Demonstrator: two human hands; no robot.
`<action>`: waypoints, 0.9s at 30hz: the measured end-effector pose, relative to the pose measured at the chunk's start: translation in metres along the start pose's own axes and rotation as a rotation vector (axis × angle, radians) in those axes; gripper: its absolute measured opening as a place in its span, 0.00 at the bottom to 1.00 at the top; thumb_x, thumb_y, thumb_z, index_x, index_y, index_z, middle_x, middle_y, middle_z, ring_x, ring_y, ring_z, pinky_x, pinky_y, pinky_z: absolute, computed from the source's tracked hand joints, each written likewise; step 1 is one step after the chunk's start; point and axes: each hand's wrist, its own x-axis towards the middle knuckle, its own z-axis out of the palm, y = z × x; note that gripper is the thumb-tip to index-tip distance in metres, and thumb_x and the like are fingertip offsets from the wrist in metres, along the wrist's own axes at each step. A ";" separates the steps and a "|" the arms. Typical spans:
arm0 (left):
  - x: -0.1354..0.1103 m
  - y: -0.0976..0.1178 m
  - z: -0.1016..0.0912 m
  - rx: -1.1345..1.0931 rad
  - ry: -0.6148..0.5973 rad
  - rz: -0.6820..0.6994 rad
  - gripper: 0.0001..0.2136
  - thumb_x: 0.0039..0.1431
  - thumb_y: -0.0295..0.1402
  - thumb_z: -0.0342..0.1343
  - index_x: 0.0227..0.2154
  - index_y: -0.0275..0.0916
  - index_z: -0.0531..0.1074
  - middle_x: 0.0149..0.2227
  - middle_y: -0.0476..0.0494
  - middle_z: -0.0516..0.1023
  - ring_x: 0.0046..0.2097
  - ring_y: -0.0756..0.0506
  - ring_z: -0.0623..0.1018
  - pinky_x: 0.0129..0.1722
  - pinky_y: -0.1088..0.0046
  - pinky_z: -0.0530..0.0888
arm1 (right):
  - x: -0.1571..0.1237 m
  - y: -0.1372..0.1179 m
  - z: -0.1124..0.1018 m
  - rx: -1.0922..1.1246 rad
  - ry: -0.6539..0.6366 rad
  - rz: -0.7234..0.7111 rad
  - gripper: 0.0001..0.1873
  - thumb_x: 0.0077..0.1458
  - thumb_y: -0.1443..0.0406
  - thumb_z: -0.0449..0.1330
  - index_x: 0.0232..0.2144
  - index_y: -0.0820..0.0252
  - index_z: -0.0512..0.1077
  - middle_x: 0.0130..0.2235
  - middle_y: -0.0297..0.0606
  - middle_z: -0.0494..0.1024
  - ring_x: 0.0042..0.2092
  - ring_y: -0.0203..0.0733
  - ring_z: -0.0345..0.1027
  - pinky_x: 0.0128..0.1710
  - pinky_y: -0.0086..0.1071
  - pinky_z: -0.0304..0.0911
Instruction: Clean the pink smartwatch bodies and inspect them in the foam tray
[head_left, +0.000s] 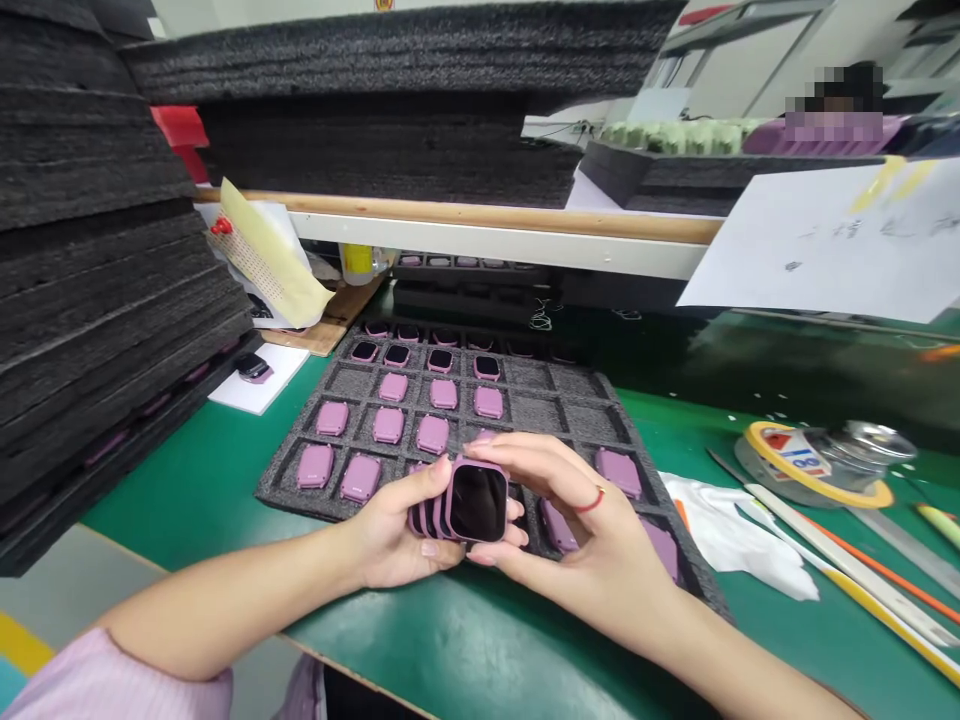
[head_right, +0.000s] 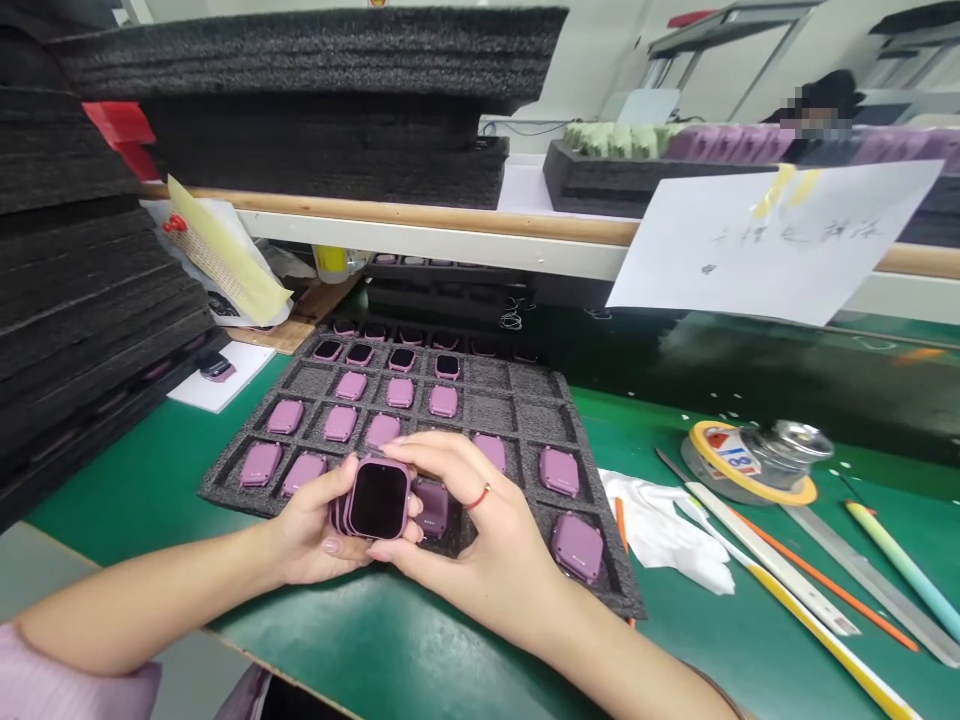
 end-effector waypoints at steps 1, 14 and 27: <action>0.000 0.000 0.001 0.014 0.015 0.006 0.21 0.46 0.42 0.74 0.38 0.31 0.82 0.36 0.33 0.85 0.33 0.46 0.84 0.11 0.89 0.51 | 0.000 -0.001 -0.001 0.014 -0.004 -0.001 0.28 0.53 0.62 0.71 0.55 0.51 0.69 0.52 0.42 0.77 0.56 0.46 0.72 0.55 0.41 0.72; -0.001 -0.001 -0.001 0.077 0.029 0.045 0.21 0.50 0.41 0.72 0.43 0.32 0.79 0.38 0.34 0.83 0.38 0.43 0.85 0.16 0.84 0.55 | 0.010 -0.002 -0.007 0.193 0.292 0.214 0.16 0.67 0.69 0.57 0.54 0.50 0.72 0.54 0.38 0.80 0.56 0.39 0.75 0.57 0.35 0.73; -0.002 -0.001 0.001 0.141 -0.002 0.058 0.22 0.49 0.43 0.72 0.42 0.33 0.78 0.30 0.43 0.80 0.23 0.54 0.73 0.16 0.84 0.56 | -0.002 -0.025 -0.045 -0.321 -0.053 -0.286 0.20 0.67 0.71 0.53 0.55 0.47 0.74 0.45 0.35 0.84 0.45 0.42 0.81 0.48 0.35 0.78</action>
